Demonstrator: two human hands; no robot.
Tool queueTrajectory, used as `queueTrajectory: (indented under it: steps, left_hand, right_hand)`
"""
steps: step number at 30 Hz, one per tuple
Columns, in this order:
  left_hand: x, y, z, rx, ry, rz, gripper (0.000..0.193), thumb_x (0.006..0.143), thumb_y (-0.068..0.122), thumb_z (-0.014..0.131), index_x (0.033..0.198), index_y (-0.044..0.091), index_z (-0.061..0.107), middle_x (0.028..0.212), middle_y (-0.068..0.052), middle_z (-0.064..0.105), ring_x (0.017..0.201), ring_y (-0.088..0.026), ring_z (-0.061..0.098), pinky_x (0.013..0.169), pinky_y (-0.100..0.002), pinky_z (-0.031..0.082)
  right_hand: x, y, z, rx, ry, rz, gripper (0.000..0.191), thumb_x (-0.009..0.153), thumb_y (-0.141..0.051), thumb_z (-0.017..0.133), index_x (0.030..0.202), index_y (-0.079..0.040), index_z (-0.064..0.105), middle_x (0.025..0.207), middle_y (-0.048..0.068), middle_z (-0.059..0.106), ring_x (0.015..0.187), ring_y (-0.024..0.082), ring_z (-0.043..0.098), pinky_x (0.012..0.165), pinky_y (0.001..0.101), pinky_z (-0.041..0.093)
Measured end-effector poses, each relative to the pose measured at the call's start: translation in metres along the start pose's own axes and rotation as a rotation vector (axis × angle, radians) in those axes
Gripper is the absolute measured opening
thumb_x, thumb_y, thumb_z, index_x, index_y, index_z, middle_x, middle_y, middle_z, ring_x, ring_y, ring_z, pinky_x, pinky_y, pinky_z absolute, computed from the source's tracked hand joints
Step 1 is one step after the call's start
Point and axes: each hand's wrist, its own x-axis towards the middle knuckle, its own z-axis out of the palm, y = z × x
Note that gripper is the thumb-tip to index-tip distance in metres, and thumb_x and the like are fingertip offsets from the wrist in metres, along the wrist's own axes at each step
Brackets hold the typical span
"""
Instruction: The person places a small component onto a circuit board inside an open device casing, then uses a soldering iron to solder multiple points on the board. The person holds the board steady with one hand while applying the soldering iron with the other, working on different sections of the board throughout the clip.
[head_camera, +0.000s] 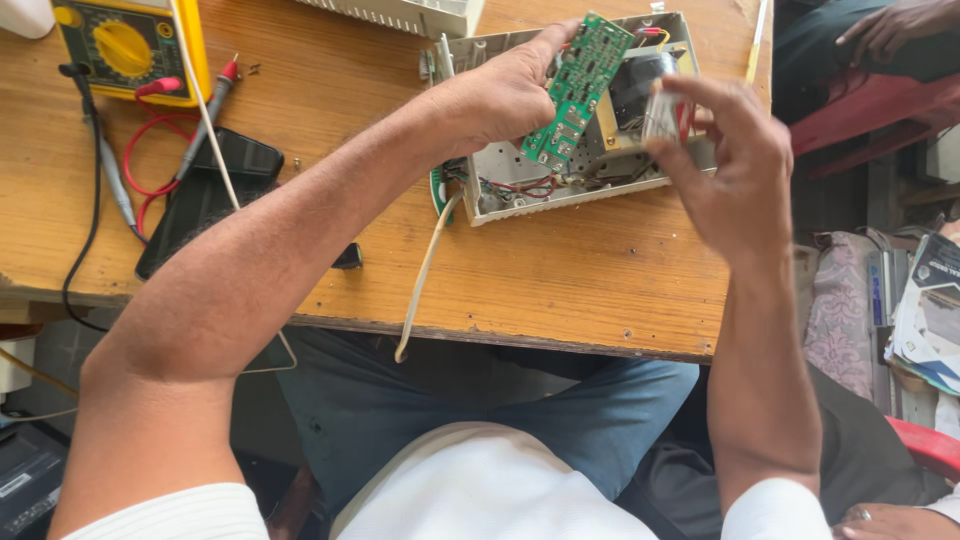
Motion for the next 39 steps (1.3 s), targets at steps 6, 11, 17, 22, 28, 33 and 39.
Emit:
queueTrajectory:
  steps: [6, 11, 17, 22, 28, 33, 39]
  left_hand:
    - [0.014, -0.019, 0.0, -0.168, -0.066, 0.299, 0.097, 0.08, -0.02, 0.045, 0.168, 0.005, 0.012, 0.157, -0.017, 0.051, 0.133, -0.014, 0.06, 0.105, -0.023, 0.054]
    - [0.02, -0.031, 0.001, -0.197, -0.067, 0.216, 0.095, 0.08, -0.019, 0.046, 0.165, 0.006, 0.01, 0.153, -0.016, 0.055, 0.129, -0.015, 0.061, 0.103, -0.02, 0.051]
    - [0.01, -0.021, 0.001, -0.124, -0.05, 0.246, 0.1, 0.078, -0.02, 0.044, 0.166, 0.013, 0.01, 0.151, -0.014, 0.059, 0.117, -0.017, 0.065, 0.096, -0.021, 0.053]
    - [-0.002, -0.015, 0.001, 0.153, -0.004, 0.529, 0.088, 0.074, -0.022, 0.043, 0.156, 0.012, 0.04, 0.158, -0.02, 0.053, 0.13, -0.024, 0.056, 0.108, -0.031, 0.045]
    - [0.011, -0.018, 0.001, 0.241, 0.062, 0.535, 0.079, 0.065, -0.014, 0.045, 0.132, 0.017, 0.073, 0.137, -0.021, 0.065, 0.107, -0.022, 0.072, 0.089, -0.029, 0.062]
    - [0.012, -0.019, -0.001, -0.113, -0.125, 0.145, 0.066, 0.076, -0.015, 0.043, 0.129, 0.01, 0.074, 0.11, -0.015, 0.078, 0.079, -0.016, 0.075, 0.061, -0.028, 0.064]
    - [0.002, -0.003, 0.0, -0.137, -0.115, 0.08, 0.059, 0.076, -0.014, 0.041, 0.123, 0.008, 0.068, 0.096, -0.008, 0.075, 0.075, -0.013, 0.076, 0.059, -0.031, 0.067]
  right_hand:
    - [0.027, -0.012, -0.002, -0.196, -0.264, -0.107, 0.043, 0.088, 0.015, 0.065, 0.126, -0.004, 0.07, 0.138, 0.013, 0.064, 0.121, 0.026, 0.066, 0.099, 0.0359, 0.056]
    - [0.029, -0.015, 0.001, -0.233, -0.358, -0.138, 0.053, 0.088, 0.014, 0.065, 0.136, -0.007, 0.063, 0.139, 0.015, 0.056, 0.114, 0.031, 0.065, 0.096, 0.0413, 0.056]
    - [0.038, -0.013, 0.009, -0.215, -0.326, -0.253, 0.049, 0.091, 0.008, 0.073, 0.135, -0.005, 0.056, 0.133, 0.016, 0.057, 0.124, 0.036, 0.062, 0.103, 0.0456, 0.053]
    - [0.032, -0.004, 0.013, -0.183, -0.266, -0.204, 0.041, 0.091, 0.009, 0.073, 0.126, -0.005, 0.059, 0.129, 0.013, 0.06, 0.125, 0.03, 0.064, 0.104, 0.0421, 0.056]
    - [0.028, 0.005, 0.025, -0.032, -0.193, -0.167, 0.043, 0.094, 0.017, 0.066, 0.13, -0.004, 0.053, 0.136, 0.013, 0.05, 0.134, 0.024, 0.059, 0.116, 0.0371, 0.056]
    - [0.019, 0.005, 0.029, 0.14, -0.139, -0.126, 0.044, 0.096, 0.019, 0.062, 0.132, -0.003, 0.052, 0.131, 0.009, 0.049, 0.13, 0.018, 0.058, 0.117, 0.0315, 0.056]
    - [0.018, 0.011, 0.035, 0.121, -0.069, -0.145, 0.036, 0.101, 0.018, 0.066, 0.129, -0.002, 0.054, 0.133, 0.011, 0.052, 0.128, 0.015, 0.058, 0.114, 0.0313, 0.056]
